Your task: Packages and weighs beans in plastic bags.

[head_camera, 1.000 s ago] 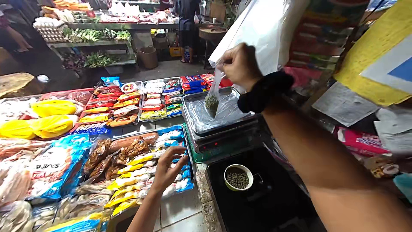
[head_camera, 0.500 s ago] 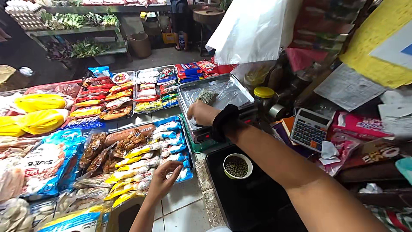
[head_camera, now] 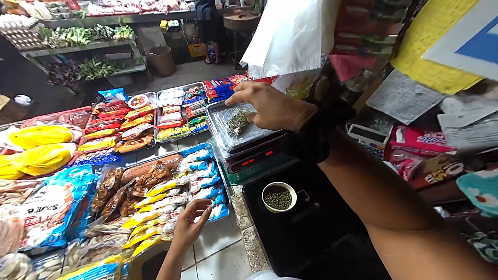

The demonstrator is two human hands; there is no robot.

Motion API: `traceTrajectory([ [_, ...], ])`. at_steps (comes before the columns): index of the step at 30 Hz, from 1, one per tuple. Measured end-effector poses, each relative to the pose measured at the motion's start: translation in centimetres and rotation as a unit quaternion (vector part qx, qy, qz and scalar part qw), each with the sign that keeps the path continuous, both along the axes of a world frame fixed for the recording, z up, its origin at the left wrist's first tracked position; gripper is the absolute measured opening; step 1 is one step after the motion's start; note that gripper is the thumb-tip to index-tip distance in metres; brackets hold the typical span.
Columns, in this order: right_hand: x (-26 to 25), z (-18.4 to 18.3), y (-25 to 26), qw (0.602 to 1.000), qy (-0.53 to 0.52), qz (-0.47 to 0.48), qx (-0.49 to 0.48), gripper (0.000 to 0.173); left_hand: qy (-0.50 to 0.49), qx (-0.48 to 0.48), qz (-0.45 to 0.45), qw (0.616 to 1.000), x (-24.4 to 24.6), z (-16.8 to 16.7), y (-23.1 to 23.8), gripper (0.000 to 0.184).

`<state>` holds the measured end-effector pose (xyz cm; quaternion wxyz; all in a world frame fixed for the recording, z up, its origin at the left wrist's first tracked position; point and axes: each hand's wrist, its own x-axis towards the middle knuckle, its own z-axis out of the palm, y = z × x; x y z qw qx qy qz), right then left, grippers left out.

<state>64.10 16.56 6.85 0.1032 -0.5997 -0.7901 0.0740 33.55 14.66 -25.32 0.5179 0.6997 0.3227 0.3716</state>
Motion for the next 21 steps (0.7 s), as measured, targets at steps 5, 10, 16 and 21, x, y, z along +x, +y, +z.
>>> traceTrajectory([
  [5,1.3,-0.3,-1.7,1.000,0.007,-0.006,0.025,0.055,-0.001,0.034,0.045,0.998,2.1,2.3,0.7,0.061],
  [10,3.1,-0.5,-3.6,0.999,0.020,-0.020,0.042,0.051,-0.047,0.047,0.096,0.993,5.4,5.1,1.8,0.078],
  [16,4.3,-1.8,-5.2,0.996,0.045,-0.043,0.059,0.046,0.032,0.115,0.106,0.987,9.4,8.4,6.3,0.086],
  [21,2.4,-5.0,-2.7,0.991,0.096,-0.096,-0.006,0.067,0.112,0.336,0.034,0.935,15.8,17.3,11.3,0.008],
])
